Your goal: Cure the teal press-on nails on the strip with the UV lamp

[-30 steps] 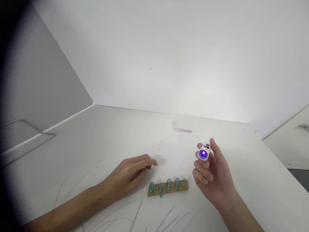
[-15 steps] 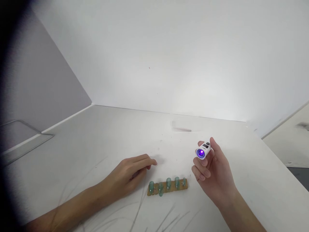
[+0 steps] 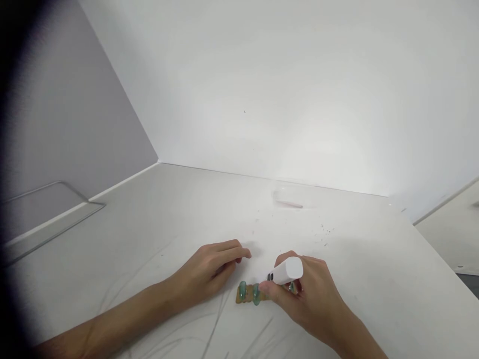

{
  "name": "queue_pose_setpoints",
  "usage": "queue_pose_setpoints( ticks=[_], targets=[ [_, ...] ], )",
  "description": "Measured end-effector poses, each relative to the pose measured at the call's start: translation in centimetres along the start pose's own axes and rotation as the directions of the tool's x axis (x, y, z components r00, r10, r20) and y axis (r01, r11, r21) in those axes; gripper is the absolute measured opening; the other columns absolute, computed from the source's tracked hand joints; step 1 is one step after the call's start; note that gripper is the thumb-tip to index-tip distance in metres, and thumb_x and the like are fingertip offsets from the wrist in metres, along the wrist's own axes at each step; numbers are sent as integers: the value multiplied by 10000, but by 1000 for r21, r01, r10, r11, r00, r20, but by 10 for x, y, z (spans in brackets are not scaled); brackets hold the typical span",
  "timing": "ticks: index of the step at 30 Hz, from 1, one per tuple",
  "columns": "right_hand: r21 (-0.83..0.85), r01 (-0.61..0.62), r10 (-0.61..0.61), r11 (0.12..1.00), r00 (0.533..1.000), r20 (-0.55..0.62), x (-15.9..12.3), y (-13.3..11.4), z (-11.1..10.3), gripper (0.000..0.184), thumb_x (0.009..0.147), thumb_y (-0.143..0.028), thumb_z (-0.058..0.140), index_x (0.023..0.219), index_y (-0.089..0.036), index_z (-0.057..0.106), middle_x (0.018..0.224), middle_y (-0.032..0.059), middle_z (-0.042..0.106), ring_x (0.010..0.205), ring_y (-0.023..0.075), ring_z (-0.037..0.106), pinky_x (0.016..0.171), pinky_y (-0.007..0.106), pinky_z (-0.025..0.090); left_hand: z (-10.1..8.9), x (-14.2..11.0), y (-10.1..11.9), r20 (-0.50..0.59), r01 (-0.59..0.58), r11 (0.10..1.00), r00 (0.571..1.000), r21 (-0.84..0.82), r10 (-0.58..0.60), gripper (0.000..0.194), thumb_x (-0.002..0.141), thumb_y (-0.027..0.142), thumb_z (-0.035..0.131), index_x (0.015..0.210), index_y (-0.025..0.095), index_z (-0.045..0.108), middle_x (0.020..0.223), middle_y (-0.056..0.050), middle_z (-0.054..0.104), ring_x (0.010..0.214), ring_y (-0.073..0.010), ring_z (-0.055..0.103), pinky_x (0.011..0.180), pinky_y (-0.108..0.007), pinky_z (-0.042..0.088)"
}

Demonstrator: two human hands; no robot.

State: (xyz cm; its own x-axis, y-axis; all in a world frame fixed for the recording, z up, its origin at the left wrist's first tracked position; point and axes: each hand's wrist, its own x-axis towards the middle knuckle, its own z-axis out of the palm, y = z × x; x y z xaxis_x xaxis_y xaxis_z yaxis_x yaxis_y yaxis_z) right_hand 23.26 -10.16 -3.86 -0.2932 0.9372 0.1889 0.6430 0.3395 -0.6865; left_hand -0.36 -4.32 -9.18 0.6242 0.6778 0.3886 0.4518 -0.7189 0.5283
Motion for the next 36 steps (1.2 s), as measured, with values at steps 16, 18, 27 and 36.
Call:
queue_pose_setpoints(
  ticks=[16, 18, 27, 36],
  targets=[
    [40, -20, 20, 999, 1000, 13, 2, 2, 1, 269, 854, -351, 656, 651, -219, 538, 610, -38, 537, 481, 93, 390, 441, 219, 327, 1, 0, 0, 14, -5, 1000, 1000, 30, 4, 362, 840, 43, 368, 1023, 196, 641, 833, -26, 668, 632, -148, 577, 549, -261, 406],
    [38, -17, 16, 999, 1000, 18, 1, 3, 2, 278, 852, -345, 658, 641, -218, 532, 618, -35, 548, 479, 92, 397, 441, 218, 329, 1, 0, 0, 14, -4, 999, 1000, 33, 4, 358, 843, 44, 366, 1013, 194, 644, 823, -26, 666, 622, -145, 572, 543, -257, 399],
    [30, 0, 0, 1000, 1000, -4, 2, 3, 1, 300, 841, -355, 677, 627, -217, 518, 649, -30, 571, 463, 85, 396, 423, 215, 323, 1, 1, 1, 11, -10, 1000, 1000, 28, 10, 330, 842, 45, 372, 953, 188, 648, 830, -25, 675, 625, -141, 577, 548, -251, 396],
    [-47, 100, -102, 994, 994, -28, 1, 1, 0, 242, 853, -330, 658, 669, -224, 541, 578, -45, 535, 447, 79, 404, 411, 197, 326, 0, 1, 2, 4, -15, 1000, 1000, 18, 15, 337, 841, 42, 366, 955, 184, 650, 819, -28, 677, 609, -134, 574, 538, -245, 398]
  ],
)
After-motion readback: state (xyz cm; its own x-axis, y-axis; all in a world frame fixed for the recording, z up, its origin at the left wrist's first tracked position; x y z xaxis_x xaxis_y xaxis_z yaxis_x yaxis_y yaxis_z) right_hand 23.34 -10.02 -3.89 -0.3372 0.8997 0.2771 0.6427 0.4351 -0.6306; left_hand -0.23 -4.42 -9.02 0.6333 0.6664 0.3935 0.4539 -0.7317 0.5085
